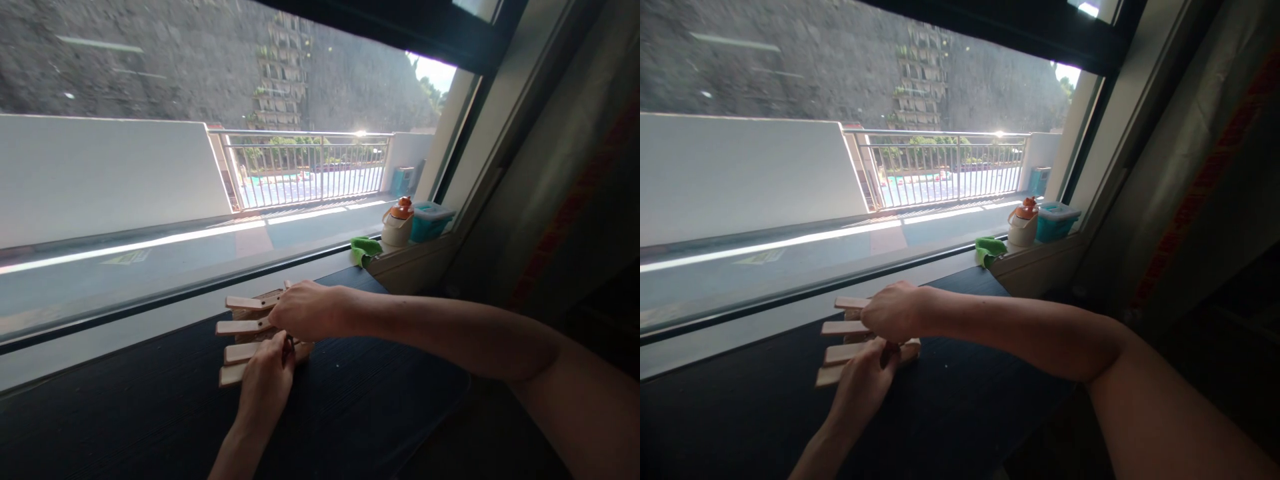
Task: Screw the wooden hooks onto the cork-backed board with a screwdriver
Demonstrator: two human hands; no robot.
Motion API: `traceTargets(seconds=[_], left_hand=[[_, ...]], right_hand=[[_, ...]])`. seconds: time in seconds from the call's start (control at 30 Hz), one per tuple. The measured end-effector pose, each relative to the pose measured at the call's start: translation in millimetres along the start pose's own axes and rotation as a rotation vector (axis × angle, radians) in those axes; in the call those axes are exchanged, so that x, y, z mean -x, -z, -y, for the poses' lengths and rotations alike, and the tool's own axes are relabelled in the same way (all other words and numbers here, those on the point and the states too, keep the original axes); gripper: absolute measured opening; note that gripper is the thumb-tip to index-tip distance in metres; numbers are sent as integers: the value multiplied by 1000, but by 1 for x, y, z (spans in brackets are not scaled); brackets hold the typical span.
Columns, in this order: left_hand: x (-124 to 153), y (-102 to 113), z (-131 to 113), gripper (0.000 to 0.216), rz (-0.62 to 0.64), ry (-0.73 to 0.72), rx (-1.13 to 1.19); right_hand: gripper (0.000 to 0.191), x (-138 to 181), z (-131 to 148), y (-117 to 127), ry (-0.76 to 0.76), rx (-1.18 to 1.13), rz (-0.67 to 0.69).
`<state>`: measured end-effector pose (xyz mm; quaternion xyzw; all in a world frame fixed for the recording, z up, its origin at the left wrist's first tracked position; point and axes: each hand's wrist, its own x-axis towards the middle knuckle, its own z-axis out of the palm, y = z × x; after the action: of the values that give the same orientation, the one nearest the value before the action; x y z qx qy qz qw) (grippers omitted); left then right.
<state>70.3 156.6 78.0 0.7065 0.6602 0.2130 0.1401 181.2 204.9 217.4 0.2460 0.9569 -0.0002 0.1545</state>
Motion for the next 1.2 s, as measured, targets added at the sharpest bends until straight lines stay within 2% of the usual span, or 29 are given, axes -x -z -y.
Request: traceTargets(seconds=[0.2, 0.3, 0.47, 0.57, 0.77, 0.9, 1.1, 1.2], left_hand=[[0, 0, 4, 16, 7, -41, -11], [0, 1, 7, 14, 39, -100, -12], [-2, 0, 13, 40, 62, -201, -51], [-1, 0, 12, 41, 51, -217, -95], [6, 14, 4, 43, 40, -188, -303], [3, 22, 3, 47, 79, -183, -397], [-11, 31, 8, 47, 173, -275, -368], [-18, 42, 12, 36, 194, -315, -319]], right_hand=[[25, 3, -6, -4, -94, -4, -30], [25, 3, -7, -3, -88, 3, -30], [26, -4, -9, 0, -52, 15, -26], [25, -6, -9, 0, -42, 21, -21], [25, -3, -6, -3, -5, 35, -51], [26, -3, -10, -4, 33, 46, -59], [29, -13, -9, 6, 12, 51, -8], [28, -20, -8, 17, 14, 53, 18]])
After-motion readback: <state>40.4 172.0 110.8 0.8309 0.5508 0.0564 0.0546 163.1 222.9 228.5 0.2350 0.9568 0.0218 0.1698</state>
